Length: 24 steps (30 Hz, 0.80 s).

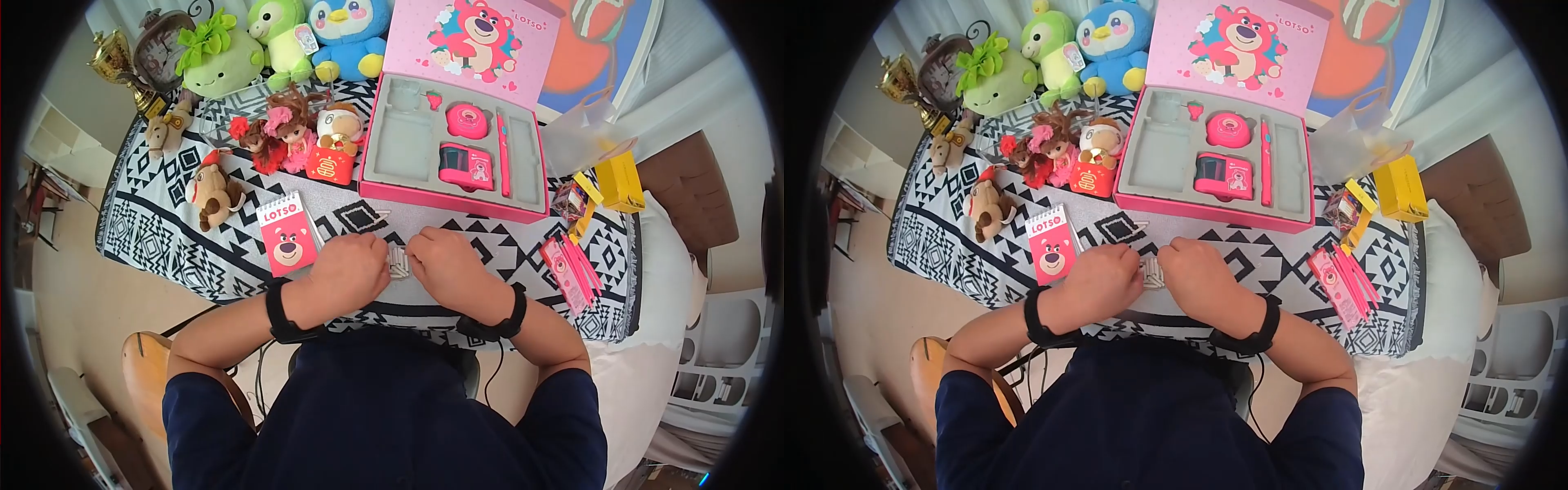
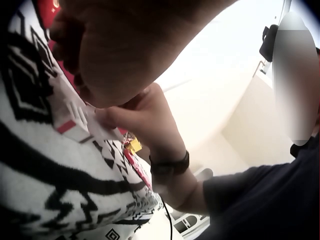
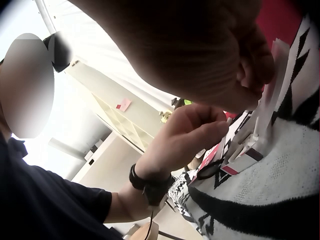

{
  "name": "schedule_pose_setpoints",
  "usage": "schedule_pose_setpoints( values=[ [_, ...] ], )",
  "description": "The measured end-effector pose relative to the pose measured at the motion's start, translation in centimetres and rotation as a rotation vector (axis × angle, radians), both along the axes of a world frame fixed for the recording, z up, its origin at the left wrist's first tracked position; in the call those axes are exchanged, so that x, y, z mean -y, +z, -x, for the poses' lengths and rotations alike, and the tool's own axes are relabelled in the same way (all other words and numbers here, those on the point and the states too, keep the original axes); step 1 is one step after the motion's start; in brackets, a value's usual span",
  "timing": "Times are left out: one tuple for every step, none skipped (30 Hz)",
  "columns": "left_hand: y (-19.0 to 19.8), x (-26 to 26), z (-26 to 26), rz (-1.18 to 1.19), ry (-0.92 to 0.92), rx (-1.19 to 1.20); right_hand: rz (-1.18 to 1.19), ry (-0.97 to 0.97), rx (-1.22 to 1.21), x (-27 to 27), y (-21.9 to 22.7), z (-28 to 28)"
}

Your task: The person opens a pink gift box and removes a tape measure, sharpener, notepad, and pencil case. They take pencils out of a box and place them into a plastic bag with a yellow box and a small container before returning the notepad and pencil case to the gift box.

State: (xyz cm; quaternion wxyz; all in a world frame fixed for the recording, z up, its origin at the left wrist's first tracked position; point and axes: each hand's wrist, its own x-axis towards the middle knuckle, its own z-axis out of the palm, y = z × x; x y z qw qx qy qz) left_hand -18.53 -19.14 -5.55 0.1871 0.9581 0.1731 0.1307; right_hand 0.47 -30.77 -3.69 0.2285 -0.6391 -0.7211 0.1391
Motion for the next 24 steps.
schedule_pose_setpoints(
  values=[
    [-0.2, 0.2, 0.0, -0.021, -0.016, -0.008, -0.012, -0.001, 0.000, 0.1, 0.0, 0.1],
    [-0.5, 0.3, -0.1, -0.041, -0.035, -0.016, -0.023, -0.003, -0.001, 0.3, -0.1, 0.3],
    [-0.7, 0.2, -0.2, -0.053, -0.037, -0.003, -0.035, -0.008, -0.002, 0.4, -0.2, 0.5],
    [-1.0, 0.1, -0.2, -0.065, -0.040, 0.010, -0.031, 0.001, -0.001, 0.4, -0.3, 0.7],
    [-1.1, 0.0, -0.3, -0.078, -0.042, 0.023, -0.029, 0.010, 0.000, 0.4, -0.5, 0.8],
    [-1.1, 0.0, -0.3, -0.083, -0.042, 0.023, -0.027, 0.021, 0.001, 0.3, -0.6, 1.0],
    [-1.1, 0.0, -0.3, -0.088, -0.041, 0.023, -0.041, 0.020, 0.003, 0.2, -0.9, 1.1],
    [-1.1, 0.0, -0.3, -0.094, -0.039, 0.022, -0.055, 0.021, 0.005, 0.0, -1.4, 1.2],
    [-1.1, -0.1, -0.3, -0.092, -0.043, 0.024, -0.068, 0.021, 0.006, -0.1, -1.7, 1.3],
    [-1.2, -0.2, -0.3, -0.090, -0.045, 0.026, -0.063, 0.030, 0.013, -0.1, -1.8, 1.5],
    [-1.3, -0.3, -0.2, -0.088, -0.046, 0.027, -0.057, 0.039, 0.020, -0.2, -1.9, 1.6],
    [-1.3, -0.4, -0.2, -0.087, -0.055, 0.035, -0.050, 0.050, 0.026, -0.2, -2.0, 1.7],
    [-1.4, -0.4, -0.1, -0.086, -0.064, 0.043, -0.029, 0.057, 0.030, -0.3, -1.9, 1.8],
    [-1.4, -0.5, -0.1, -0.085, -0.075, 0.052, -0.008, 0.064, 0.034, -0.3, -1.7, 1.9],
    [-1.2, -0.6, 0.1, -0.080, -0.083, 0.047, 0.013, 0.070, 0.038, -0.3, -1.6, 1.8],
    [-0.9, -0.7, 0.3, -0.075, -0.092, 0.043, -0.017, 0.077, 0.033, -0.4, -1.8, 1.6],
    [-0.5, -0.8, 0.6, -0.069, -0.102, 0.039, -0.046, 0.083, 0.027, -0.4, -2.1, 1.3],
    [0.0, -1.1, 0.8, -0.056, -0.093, 0.041, -0.076, 0.090, 0.022, -0.6, -2.2, 0.9],
    [0.5, -1.4, 0.9, -0.044, -0.084, 0.043, -0.060, 0.064, 0.047, -1.0, -1.5, 0.7],
    [0.7, -1.7, 0.9, -0.030, -0.076, 0.044, -0.043, 0.038, 0.070, -1.5, -0.3, 0.4],
    [0.6, -2.0, 0.6, -0.036, -0.032, 0.065, -0.025, 0.010, 0.092, -2.0, 0.3, 0.2],
    [0.4, -2.4, 0.2, -0.043, 0.011, 0.086, -0.040, -0.007, 0.127, -2.7, 0.3, -0.1],
    [0.1, -2.7, -0.2, -0.053, 0.052, 0.110, -0.058, -0.024, 0.166, -3.7, 0.0, -0.2],
    [-0.3, -3.0, -0.6, -0.054, 0.060, 0.085, -0.077, -0.040, 0.205, -4.5, -0.3, -0.1]
  ],
)
